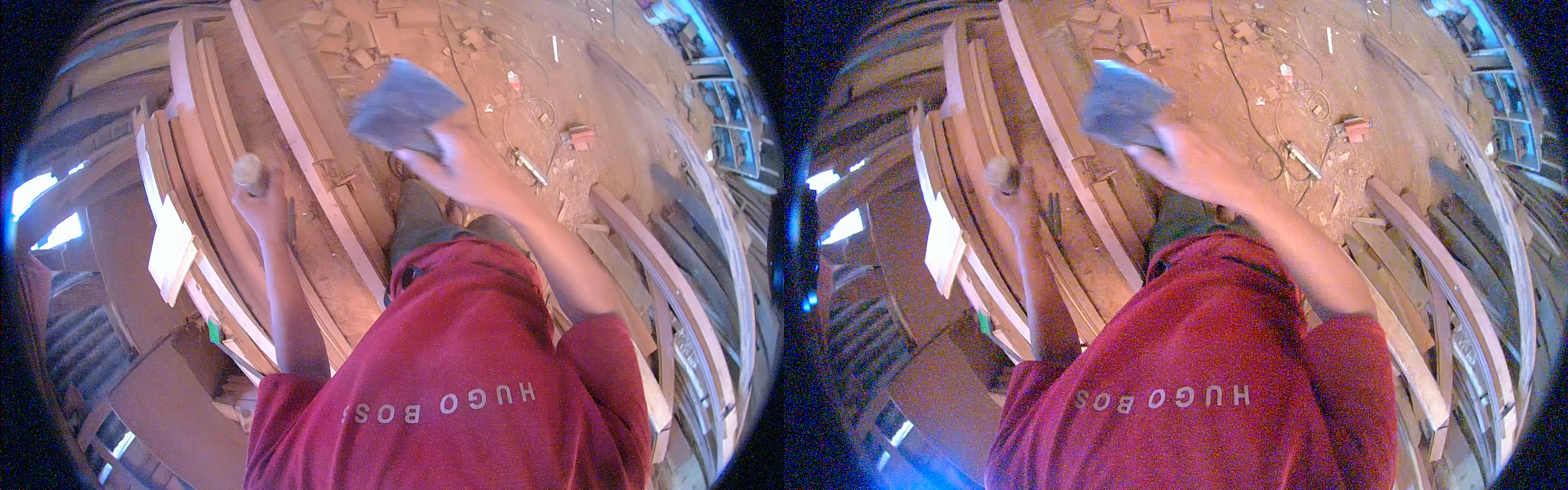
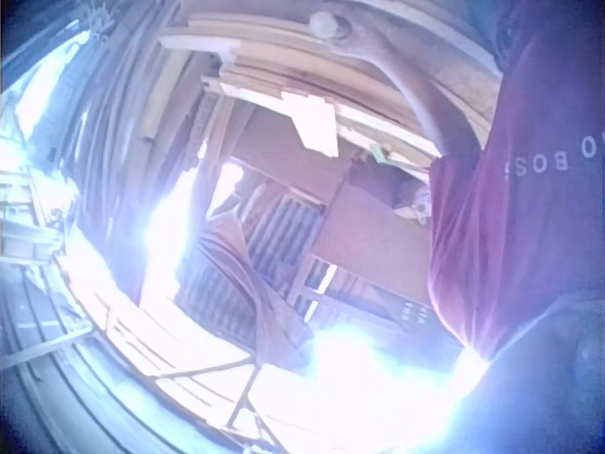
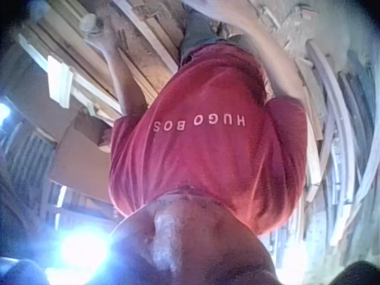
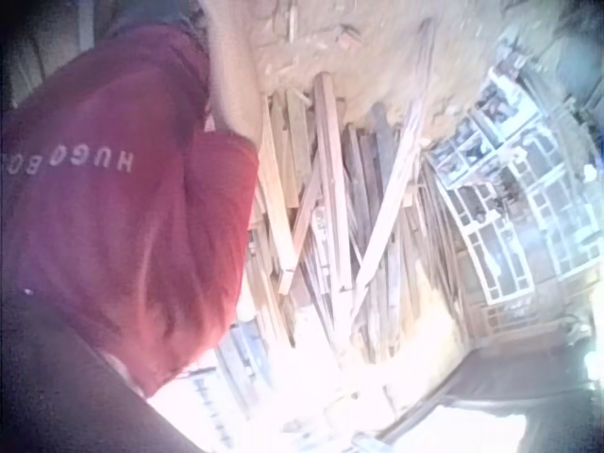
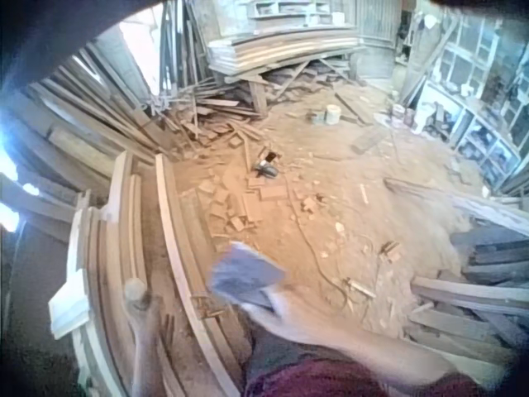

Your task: The person uses a chisel and mallet to carve a groove into a wooden plank, then measures and marks the plank with a ruler and pencil. The person repeats the carving process on another section of the plank.

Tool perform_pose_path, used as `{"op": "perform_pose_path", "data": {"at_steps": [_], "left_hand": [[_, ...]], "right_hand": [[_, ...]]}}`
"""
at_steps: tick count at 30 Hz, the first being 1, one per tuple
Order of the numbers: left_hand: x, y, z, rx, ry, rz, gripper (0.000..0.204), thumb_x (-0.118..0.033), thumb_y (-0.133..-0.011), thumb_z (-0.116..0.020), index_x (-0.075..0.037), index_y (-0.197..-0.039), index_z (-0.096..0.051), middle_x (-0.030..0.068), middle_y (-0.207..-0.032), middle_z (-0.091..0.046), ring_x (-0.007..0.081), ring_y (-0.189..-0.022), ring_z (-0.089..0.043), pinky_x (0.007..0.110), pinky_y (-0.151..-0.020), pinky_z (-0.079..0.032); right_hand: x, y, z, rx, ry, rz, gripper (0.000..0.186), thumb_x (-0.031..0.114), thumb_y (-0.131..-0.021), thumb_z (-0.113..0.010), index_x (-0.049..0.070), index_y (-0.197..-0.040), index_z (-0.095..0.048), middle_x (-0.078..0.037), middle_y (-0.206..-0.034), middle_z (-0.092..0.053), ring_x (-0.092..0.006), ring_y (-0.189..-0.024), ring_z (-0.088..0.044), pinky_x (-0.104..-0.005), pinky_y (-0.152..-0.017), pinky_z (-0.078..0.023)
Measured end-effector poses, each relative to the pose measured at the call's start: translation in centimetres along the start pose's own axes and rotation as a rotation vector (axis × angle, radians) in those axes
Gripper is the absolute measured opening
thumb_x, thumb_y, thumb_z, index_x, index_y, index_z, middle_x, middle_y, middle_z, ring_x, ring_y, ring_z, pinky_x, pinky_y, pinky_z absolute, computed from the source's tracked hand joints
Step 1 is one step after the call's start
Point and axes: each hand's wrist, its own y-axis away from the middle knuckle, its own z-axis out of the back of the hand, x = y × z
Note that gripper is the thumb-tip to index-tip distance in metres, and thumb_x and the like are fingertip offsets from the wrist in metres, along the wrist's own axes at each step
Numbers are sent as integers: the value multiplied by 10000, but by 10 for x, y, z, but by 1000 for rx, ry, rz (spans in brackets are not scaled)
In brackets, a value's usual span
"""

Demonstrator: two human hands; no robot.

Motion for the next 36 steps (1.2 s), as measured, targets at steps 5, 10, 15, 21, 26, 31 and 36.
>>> {"op": "perform_pose_path", "data": {"at_steps": [5,10,15,21,26,31,36], "left_hand": [[63,144,10,148,-251,211,426,-301,-780,-793,16,-1023,-645,159,-868,-696,234,-760,-671,391,-681,-525],[28,269,7,243,-236,592,694,-378,-695,-842,6,-1201,-562,193,-971,-690,351,-850,-673,433,-752,-529],[-6,287,-29,239,-352,638,716,-342,-655,-860,-52,-1234,-554,178,-1060,-685,357,-961,-664,446,-820,-518],[9,286,-34,223,-312,649,677,-302,-640,-856,-57,-1205,-574,171,-1065,-684,332,-995,-662,428,-825,-519],[31,266,-47,273,1,660,669,-71,-661,-815,-33,-1262,-524,81,-1124,-642,228,-985,-627,363,-860,-516],[36,219,-36,309,157,777,667,-75,-653,-841,-46,-1247,-539,44,-1066,-634,180,-923,-607,323,-825,-513],[66,225,-36,301,121,783,537,-106,-688,-832,-34,-1166,-599,48,-1034,-643,184,-898,-606,329,-803,-513]], "right_hand": [[-80,77,13,-143,-5,-295,357,325,-915,-647,-12,-1001,-565,-170,-732,-615,-292,-653,-618,-403,-601,-491],[-173,170,13,-192,-190,-866,320,300,-907,-661,5,-955,-547,-136,-709,-626,-216,-510,-602,-367,-483,-490],[-246,253,4,-245,-267,-987,274,269,-903,-669,26,-936,-548,-72,-624,-581,-145,-433,-548,-328,-397,-456],[-270,280,20,-122,-215,-1109,222,224,-918,-650,45,-956,-524,-23,-613,-533,-125,-426,-518,-296,-375,-435],[-274,261,47,-90,-215,-1067,220,222,-920,-653,37,-933,-535,-28,-621,-538,-121,-427,-522,-296,-373,-436],[-292,238,60,-46,-171,-942,220,214,-914,-656,23,-914,-549,-37,-631,-550,-127,-420,-525,-307,-369,-439],[-265,210,74,-30,-116,-944,218,216,-911,-663,28,-890,-556,-32,-619,-550,-113,-423,-529,-295,-372,-441]]}}
